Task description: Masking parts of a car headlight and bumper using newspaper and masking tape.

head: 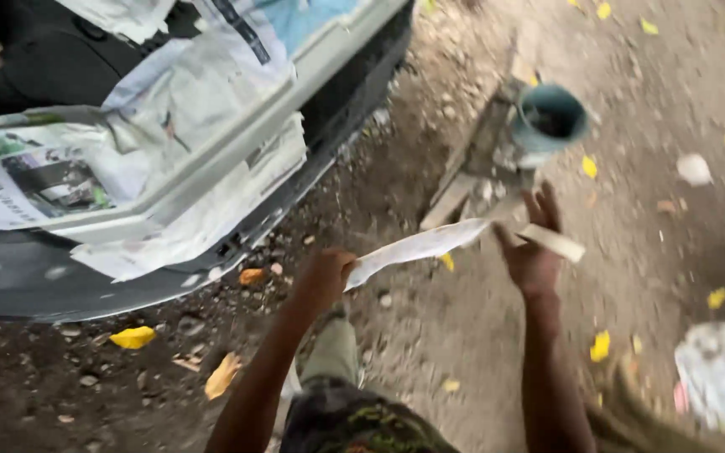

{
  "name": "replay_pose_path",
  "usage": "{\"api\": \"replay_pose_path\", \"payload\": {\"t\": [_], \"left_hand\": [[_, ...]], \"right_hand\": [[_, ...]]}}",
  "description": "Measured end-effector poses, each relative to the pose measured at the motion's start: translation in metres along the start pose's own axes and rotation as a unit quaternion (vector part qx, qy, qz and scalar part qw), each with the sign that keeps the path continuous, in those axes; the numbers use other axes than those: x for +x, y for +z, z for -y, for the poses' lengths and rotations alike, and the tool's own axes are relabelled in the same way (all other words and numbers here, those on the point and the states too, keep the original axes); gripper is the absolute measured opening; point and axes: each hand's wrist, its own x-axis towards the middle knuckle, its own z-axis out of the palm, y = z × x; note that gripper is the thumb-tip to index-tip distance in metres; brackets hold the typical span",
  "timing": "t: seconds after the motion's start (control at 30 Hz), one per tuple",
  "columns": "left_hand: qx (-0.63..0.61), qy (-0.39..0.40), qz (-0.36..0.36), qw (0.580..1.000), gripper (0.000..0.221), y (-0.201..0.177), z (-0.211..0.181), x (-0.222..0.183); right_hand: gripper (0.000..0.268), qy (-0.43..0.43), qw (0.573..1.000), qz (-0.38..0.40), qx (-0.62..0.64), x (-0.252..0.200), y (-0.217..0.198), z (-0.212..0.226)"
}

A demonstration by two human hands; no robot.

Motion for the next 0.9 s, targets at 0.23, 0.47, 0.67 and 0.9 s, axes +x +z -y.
{"api": "replay_pose_path", "payload": {"t": [0.23, 0.47, 0.67, 0.9], "left_hand": [[0.119, -0.118, 0.022, 0.986, 0.015, 0.040, 0.024, 0.091], [0.096, -0.072, -0.072, 0.990, 0.017, 0.047, 0.066, 0.190], [0.127, -0.239, -0.136, 0.953, 0.034, 0.059, 0.124, 0.247], [0.214, -0.256, -0.170, 0.927, 0.012, 0.061, 0.177, 0.233]], "right_hand": [[0.038, -0.315, 0.925, 0.211, -0.034, 0.093, 0.120, -0.093], [0.011, -0.265, 0.908, 0.324, -0.002, 0.213, 0.188, -0.159], [0.011, -0.353, 0.888, 0.282, -0.084, 0.337, 0.235, -0.189], [0.017, -0.419, 0.870, 0.253, 0.052, 0.433, 0.304, -0.269]]}}
